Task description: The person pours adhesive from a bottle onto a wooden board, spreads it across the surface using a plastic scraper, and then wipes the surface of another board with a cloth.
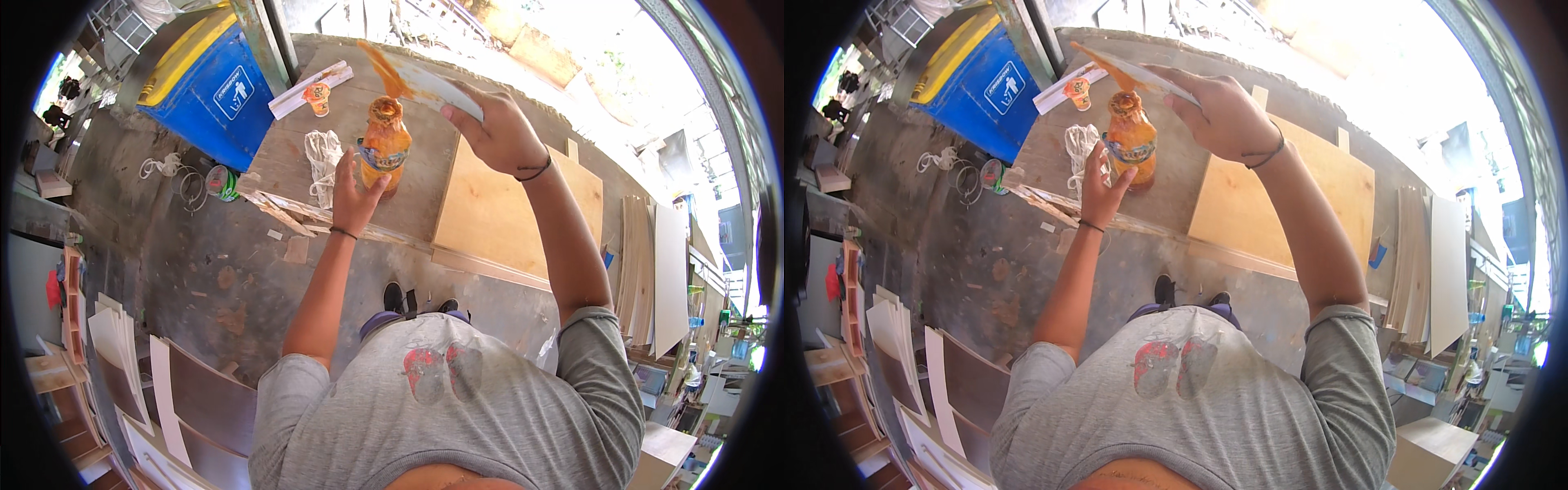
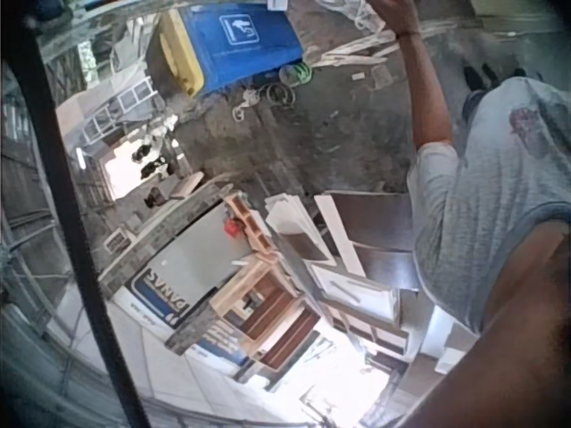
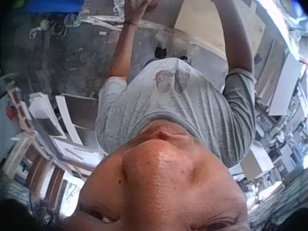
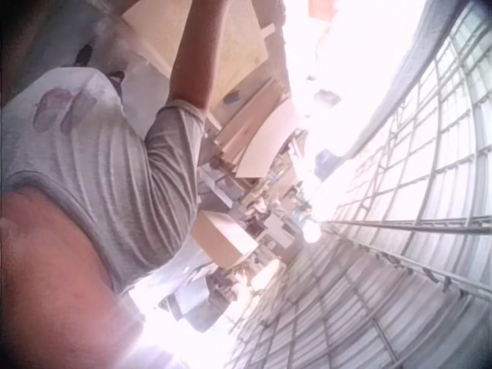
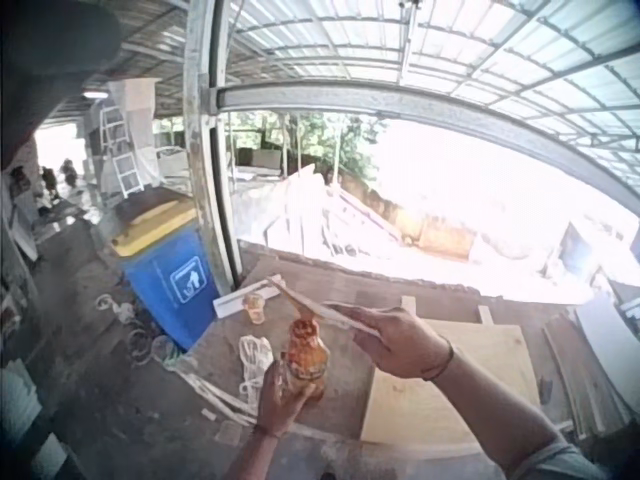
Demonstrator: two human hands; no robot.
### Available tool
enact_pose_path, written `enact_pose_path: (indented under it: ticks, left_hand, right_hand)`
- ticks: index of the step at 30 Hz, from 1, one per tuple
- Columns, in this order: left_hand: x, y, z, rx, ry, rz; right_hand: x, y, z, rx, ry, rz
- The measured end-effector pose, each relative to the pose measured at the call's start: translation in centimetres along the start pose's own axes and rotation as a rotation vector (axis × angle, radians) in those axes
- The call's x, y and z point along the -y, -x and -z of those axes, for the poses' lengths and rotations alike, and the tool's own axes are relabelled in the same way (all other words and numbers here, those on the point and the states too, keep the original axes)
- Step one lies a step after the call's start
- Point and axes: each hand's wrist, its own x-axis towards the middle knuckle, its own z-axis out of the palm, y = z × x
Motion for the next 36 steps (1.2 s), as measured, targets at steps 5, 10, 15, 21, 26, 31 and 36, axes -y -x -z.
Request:
enact_pose_path:
  ticks: [5,10,15,21,26,31,36]
  left_hand:
    - [0.6,-1.1,-1.3,0.042,0.065,-0.057]
    - [1.6,-1.2,-2.1,-0.016,0.202,-0.026]
    - [1.4,-1.3,-2.2,-0.043,0.230,-0.021]
    - [1.8,-1.3,-2.4,-0.067,0.224,-0.024]
    - [1.8,-1.3,-2.5,-0.084,0.240,-0.046]
    - [1.9,-1.2,-2.5,-0.091,0.226,-0.033]
    - [1.7,-1.1,-2.6,-0.104,0.191,-0.033]
  right_hand:
    - [-1.0,0.1,-1.2,-0.016,-0.044,0.100]
    - [-2.2,0.1,-2.1,-0.014,0.002,0.176]
    - [-1.3,0.4,-1.9,-0.123,-0.056,0.108]
    - [-2.2,0.3,-2.3,0.014,-0.011,0.114]
    - [-2.9,0.3,-2.7,0.088,0.029,0.134]
    - [-3.8,-0.2,-3.3,0.114,0.096,0.150]
    - [-4.8,0.2,-3.5,0.141,0.163,0.121]
